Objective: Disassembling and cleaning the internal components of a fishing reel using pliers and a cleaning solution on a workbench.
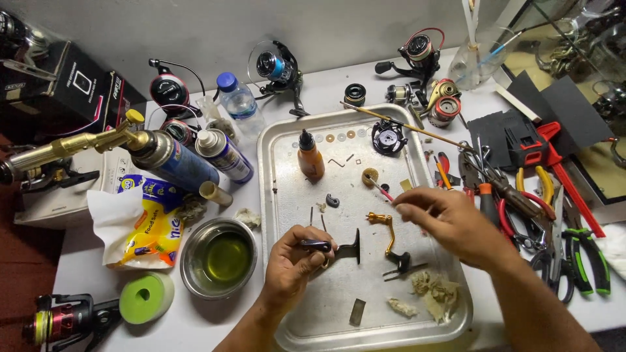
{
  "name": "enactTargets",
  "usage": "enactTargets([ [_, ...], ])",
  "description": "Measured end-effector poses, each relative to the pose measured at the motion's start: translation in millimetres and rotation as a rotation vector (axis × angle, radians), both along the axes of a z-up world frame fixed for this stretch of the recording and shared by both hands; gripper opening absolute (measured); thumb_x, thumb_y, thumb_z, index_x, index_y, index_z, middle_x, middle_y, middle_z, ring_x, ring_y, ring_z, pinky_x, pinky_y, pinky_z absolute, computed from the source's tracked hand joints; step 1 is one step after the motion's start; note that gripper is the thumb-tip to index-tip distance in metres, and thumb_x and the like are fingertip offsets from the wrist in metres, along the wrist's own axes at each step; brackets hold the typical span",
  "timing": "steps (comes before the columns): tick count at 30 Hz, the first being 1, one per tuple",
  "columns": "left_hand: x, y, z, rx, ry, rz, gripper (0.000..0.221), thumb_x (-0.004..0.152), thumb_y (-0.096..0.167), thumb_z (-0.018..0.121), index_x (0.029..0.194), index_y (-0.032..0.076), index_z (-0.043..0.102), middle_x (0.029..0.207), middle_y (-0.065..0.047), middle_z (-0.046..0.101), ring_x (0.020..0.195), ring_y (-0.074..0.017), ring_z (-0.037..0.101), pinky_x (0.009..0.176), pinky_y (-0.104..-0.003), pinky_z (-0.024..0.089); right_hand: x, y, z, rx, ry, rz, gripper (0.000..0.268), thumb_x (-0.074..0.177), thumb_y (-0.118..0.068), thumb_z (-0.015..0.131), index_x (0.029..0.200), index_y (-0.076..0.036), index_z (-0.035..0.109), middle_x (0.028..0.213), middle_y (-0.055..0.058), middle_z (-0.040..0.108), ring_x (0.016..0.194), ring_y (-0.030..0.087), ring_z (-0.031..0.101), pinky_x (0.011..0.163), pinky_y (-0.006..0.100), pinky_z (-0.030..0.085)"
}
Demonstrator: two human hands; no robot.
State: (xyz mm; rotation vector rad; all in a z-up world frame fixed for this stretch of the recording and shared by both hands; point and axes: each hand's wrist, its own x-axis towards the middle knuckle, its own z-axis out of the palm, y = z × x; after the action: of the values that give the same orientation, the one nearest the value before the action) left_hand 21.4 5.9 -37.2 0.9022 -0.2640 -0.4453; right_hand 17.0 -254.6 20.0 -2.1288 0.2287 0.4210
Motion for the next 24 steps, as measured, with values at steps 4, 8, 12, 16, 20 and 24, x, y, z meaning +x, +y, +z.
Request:
enactTargets([
  [4,4.5,-3.6,5.5,0.075,-0.183,0.022,0.017,0.081,0.006,0.068,0.088,0.006,0.052,0.086,-0.01,0.054,0.079,-0.0188,0.053,0.074,-0.028,0.051,5.6,-43.3,19.7,-0.341,-0.06,-0.12,0.027,0.083,-0.025,0.058,0.105,-0.013,0.067,0.098,0.005,0.071,0.078,0.016,0.067,0.069,0.029,0.057],
  [8,5.7,-8.7,16.9,0.522,-0.739,0.249,0.013,0.081,0.013,0.065,0.082,0.011,0.052,0.083,-0.005,0.059,0.08,-0.0192,0.056,0.073,-0.03,0.047,3.7,-72.7,15.1,-0.743,0.125,-0.1,0.032,0.084,-0.037,0.055,0.111,-0.021,0.063,0.104,0.001,0.07,0.09,0.02,0.065,0.078,0.035,0.05],
  [12,9.2,-9.0,16.6,0.585,-0.828,0.288,0.013,0.081,0.013,0.065,0.081,0.011,0.052,0.081,-0.005,0.06,0.079,-0.02,0.057,0.075,-0.032,0.047,1.9,-82.1,-0.8,-0.906,0.391,0.107,0.035,0.085,-0.046,0.049,0.117,-0.033,0.056,0.111,-0.003,0.066,0.103,0.019,0.063,0.082,0.038,0.053],
  [16,16.0,-9.8,21.0,0.599,-0.807,0.321,0.012,0.081,0.013,0.066,0.08,0.01,0.054,0.08,-0.005,0.061,0.077,-0.0203,0.058,0.073,-0.031,0.047,-0.6,-88.0,-16.9,-0.989,0.38,0.176,0.039,0.086,-0.051,0.045,0.121,-0.035,0.05,0.117,-0.007,0.061,0.108,0.018,0.06,0.083,0.04,0.056],
  [20,21.8,-8.9,23.6,0.588,-0.799,0.339,0.012,0.082,0.016,0.066,0.081,0.01,0.056,0.079,-0.005,0.062,0.075,-0.0191,0.057,0.072,-0.031,0.047,3.2,-89.9,-33.1,-1.216,0.418,0.281,0.035,0.087,-0.053,0.038,0.118,-0.041,0.046,0.105,-0.011,0.064,0.103,0.011,0.063,0.076,0.033,0.058],
  [24,22.6,-5.3,22.9,0.57,-0.795,0.342,0.014,0.084,0.019,0.064,0.081,0.008,0.056,0.078,-0.006,0.062,0.074,-0.0203,0.058,0.072,-0.032,0.047,1.1,-103.6,-67.0,-1.34,0.425,0.325,0.029,0.086,-0.053,0.034,0.109,-0.04,0.046,0.098,-0.012,0.065,0.097,0.011,0.068,0.074,0.03,0.055],
])
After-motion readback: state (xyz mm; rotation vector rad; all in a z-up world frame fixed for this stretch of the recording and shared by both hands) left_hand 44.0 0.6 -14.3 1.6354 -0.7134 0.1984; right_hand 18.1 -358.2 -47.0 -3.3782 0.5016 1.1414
